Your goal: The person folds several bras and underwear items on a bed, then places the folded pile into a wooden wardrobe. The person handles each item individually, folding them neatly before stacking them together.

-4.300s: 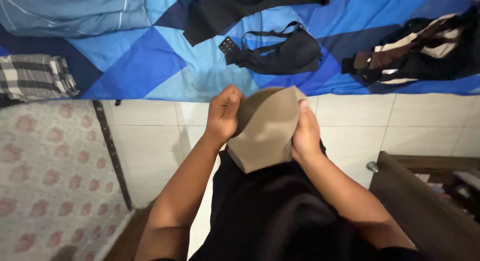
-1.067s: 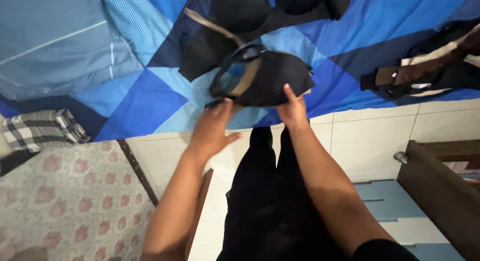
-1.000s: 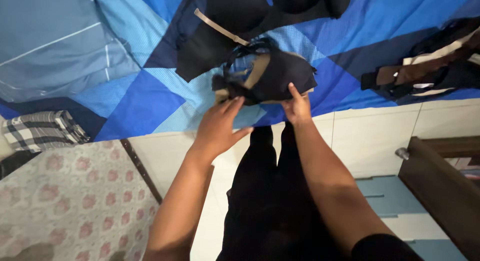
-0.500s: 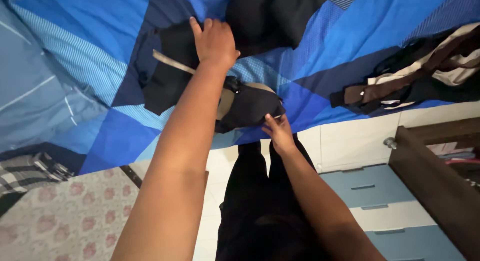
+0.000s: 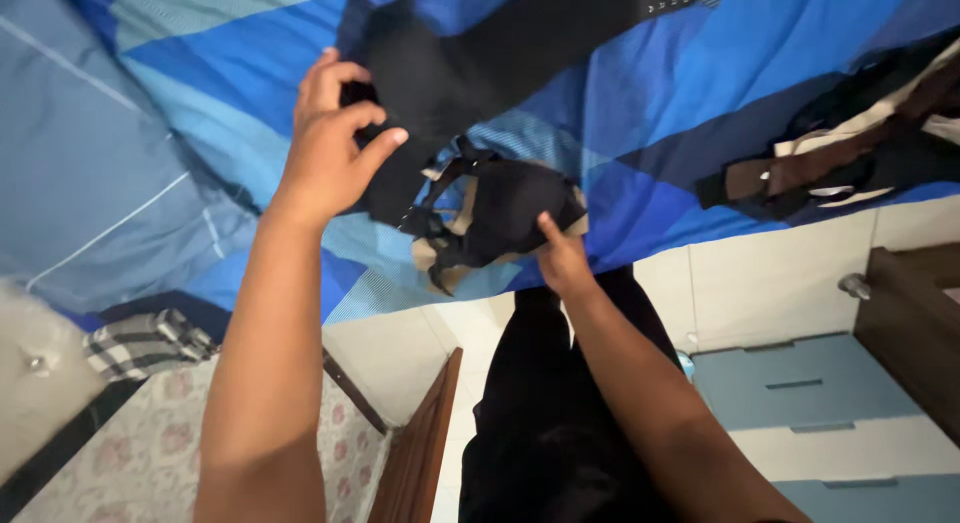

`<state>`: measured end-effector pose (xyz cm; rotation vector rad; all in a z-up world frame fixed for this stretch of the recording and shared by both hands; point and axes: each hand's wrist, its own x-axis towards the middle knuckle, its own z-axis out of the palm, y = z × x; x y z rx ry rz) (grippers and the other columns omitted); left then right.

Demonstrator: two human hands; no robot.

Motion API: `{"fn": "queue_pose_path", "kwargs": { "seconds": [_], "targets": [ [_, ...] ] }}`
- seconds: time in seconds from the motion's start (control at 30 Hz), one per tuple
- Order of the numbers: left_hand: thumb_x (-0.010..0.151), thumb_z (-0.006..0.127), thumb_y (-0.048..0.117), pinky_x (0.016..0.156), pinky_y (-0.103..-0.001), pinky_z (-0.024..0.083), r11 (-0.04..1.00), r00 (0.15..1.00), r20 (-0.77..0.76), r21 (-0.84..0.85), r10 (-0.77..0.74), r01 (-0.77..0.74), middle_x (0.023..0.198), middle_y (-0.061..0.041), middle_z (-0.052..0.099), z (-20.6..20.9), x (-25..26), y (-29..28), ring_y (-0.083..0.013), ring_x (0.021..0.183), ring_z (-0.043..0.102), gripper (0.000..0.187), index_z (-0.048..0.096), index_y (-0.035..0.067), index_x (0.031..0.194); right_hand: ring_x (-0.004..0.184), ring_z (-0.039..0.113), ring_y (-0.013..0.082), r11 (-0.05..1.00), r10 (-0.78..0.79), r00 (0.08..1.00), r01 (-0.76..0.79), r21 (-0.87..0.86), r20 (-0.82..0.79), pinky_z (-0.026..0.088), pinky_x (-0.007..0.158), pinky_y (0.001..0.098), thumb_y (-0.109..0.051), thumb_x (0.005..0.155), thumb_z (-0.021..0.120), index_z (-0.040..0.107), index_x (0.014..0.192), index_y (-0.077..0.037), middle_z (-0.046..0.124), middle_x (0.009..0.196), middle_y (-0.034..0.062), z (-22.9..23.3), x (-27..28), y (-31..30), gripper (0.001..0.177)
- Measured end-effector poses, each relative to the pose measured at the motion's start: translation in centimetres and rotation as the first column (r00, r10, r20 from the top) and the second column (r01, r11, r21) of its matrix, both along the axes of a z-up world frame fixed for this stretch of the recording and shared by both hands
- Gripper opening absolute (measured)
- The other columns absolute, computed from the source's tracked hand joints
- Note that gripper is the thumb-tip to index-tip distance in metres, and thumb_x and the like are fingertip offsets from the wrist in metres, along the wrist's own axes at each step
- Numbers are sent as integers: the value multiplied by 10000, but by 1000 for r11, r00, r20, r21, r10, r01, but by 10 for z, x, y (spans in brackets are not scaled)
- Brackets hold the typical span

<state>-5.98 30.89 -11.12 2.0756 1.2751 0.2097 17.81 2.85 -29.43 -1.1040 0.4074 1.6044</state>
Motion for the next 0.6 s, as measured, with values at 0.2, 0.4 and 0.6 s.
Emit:
{"fn": "queue_pose_path", "kwargs": {
  "seconds": [0.2, 0.4, 0.6],
  "targets": [
    [896, 895, 205, 1329, -549, 224, 915, 903, 181, 35, 390, -403, 1606, -194, 409, 63, -46, -46, -450, 1588, 299, 256, 704, 36, 877, 1317, 578, 265, 983, 143, 985, -152, 102, 92, 486, 1108, 410, -51, 962, 675, 449, 1476, -43, 578, 1425, 109, 32, 11, 24, 562],
    [1041, 822, 288, 1310, -598, 57, 845, 910, 236, 348, 340, -406, 1647, -251, 243, 145, -81, -90, -461, 1584, 74, 412, 588, 32, 818, 1256, 611, 257, 891, 373, 873, -432, 140, 315, 505, 1068, 400, -53, 945, 667, 466, 1468, -11, 602, 1377, 127, 120, 30, -3, 562],
    [1101, 605, 328, 1263, -595, 157, 814, 957, 196, 507, 213, -285, 1207, -66, 706, 241, -96, -132, -341, 1392, 544, 404, 495, 58, 822, 1265, 603, 244, 861, 228, 763, -448, 240, 605, 485, 1098, 380, 11, 925, 679, 487, 1470, 27, 605, 1382, 130, 212, 71, -10, 578]
  ]
}}
